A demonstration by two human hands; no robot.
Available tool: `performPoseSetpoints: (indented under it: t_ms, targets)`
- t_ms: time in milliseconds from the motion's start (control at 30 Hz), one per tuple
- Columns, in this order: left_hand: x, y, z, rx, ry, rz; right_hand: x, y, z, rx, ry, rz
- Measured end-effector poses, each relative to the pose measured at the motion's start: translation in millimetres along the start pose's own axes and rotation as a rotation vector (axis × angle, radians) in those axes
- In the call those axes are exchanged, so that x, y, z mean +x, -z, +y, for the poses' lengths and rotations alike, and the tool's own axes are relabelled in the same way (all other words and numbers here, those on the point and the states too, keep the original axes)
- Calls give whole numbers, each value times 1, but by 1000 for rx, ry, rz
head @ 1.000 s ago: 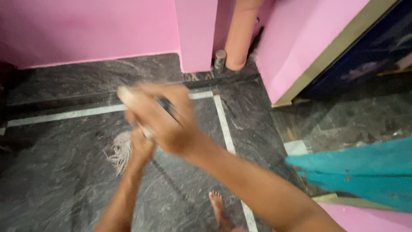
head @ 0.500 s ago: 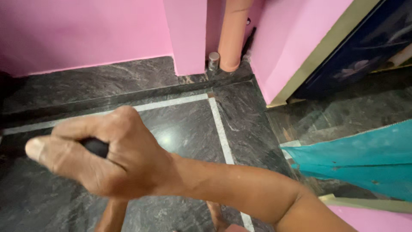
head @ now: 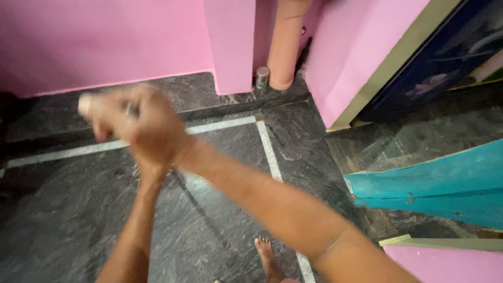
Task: The person mops a dark polished floor with a white mop handle and a grey mop head, moving across the room near a white bucket.
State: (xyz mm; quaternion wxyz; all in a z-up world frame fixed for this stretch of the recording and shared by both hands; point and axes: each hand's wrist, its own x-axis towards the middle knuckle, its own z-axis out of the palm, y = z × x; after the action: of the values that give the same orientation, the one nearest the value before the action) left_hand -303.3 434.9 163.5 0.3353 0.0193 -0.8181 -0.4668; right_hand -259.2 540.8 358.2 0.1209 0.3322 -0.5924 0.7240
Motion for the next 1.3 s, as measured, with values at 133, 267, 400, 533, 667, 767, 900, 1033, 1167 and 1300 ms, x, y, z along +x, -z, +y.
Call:
performPoseSetpoints:
  t_ms: [133, 267, 400, 533, 667, 767, 900, 1033, 1167, 1300]
  targets:
    - [-19, 24, 46, -69, 313, -486, 19, 38, -58, 60, 56, -30]
    - [-59, 45, 74, -149, 112, -522, -22, 29, -91, 91, 184, 141]
    - [-60, 31, 61, -280, 189, -528, -32, 24, -82, 53, 254, 303]
    - [-25, 10, 37, -295, 100, -472, 9, 39, -61, 94, 256, 248]
    - [-35, -4, 13, -141, 275, -553, 13, 40, -50, 144, 223, 279]
    - [-24, -29, -5, -102, 264, -545, 12, 61, -38, 183, 302, 252]
    - [-12, -72, -45, 96, 152, -558, -19, 80, -2, -249, 187, 430]
    - [-4, -87, -99, 83, 75, -630, -65, 41, 57, -249, 59, 184]
    - [3, -75, -95, -320, 173, -659, -58, 28, 86, -114, 3, 252]
    - [-3, -65, -68, -335, 253, -625, -11, 72, 94, -208, 315, 297]
